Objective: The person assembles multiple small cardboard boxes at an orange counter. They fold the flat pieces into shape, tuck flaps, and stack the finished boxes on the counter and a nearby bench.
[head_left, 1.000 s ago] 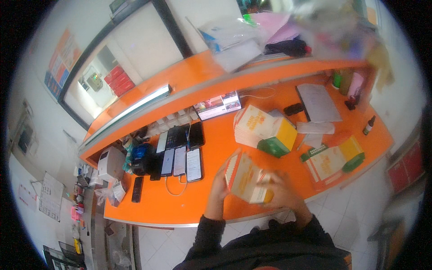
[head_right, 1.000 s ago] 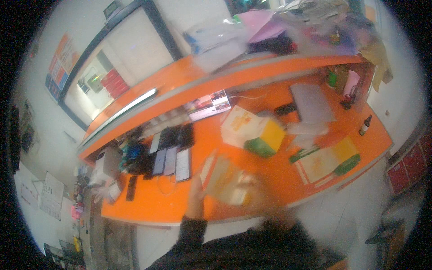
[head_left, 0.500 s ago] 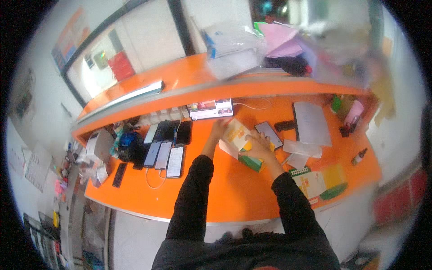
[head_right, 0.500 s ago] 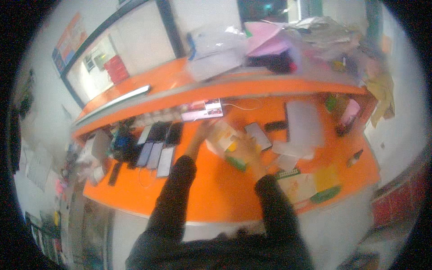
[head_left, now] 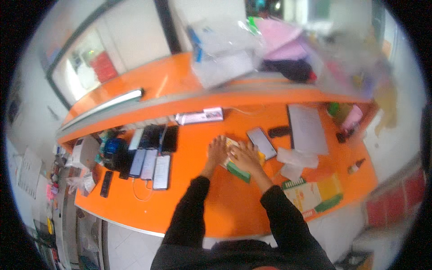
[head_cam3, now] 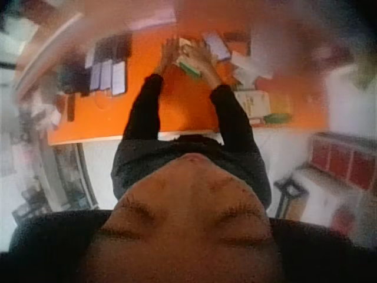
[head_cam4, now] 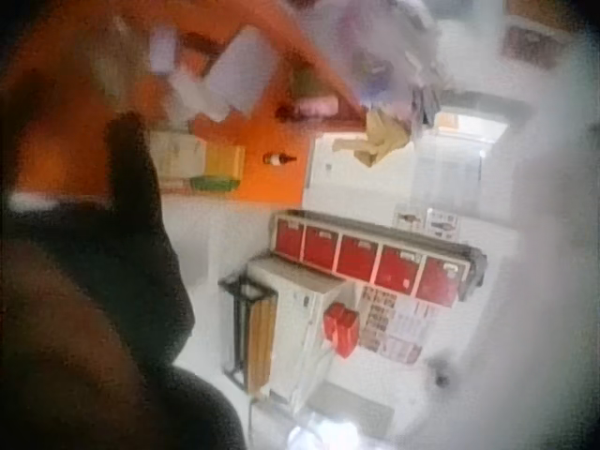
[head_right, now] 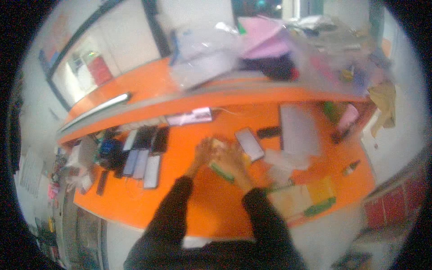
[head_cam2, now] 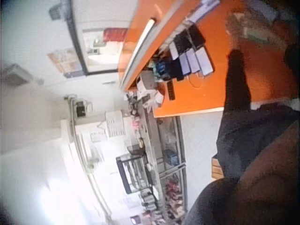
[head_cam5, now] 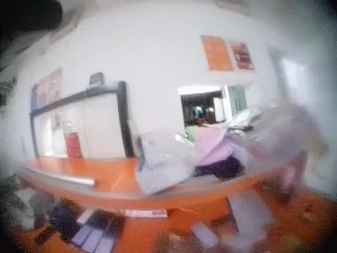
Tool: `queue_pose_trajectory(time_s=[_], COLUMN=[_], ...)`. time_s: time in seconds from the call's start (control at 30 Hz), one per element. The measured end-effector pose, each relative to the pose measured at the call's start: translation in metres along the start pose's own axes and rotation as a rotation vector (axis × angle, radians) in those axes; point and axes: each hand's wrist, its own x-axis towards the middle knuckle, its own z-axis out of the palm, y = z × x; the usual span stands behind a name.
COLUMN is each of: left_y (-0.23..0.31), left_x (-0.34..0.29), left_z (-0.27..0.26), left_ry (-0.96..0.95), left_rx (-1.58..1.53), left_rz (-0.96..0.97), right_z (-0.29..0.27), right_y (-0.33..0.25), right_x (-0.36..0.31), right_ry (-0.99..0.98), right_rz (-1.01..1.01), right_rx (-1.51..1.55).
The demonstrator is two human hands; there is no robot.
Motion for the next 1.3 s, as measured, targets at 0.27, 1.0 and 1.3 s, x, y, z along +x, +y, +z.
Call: queue_pose_trajectory(time_s=[0.27,1.0,1.3], left_y=[-0.009,0.108,0.264], left_x=[0.013,-0.076,-0.184], left_z=[-0.001,-0.099,0.035], left_ry=[0.054,1.025,0.015], left_rx=[-0.017,-0.811,-0.796], left_rz=[0.117,-0.126,-0.034], right_z=[0.020,-0.053,-0.068], right_y=[0.015,0.159,0.273], right_x=[0.008,-0.236,-0.274], right_ry=[-0.030,0.536,0.370], right_rz=[0.042,0.553,0.723], right_rx=[-0.076,-0.185,-0.029])
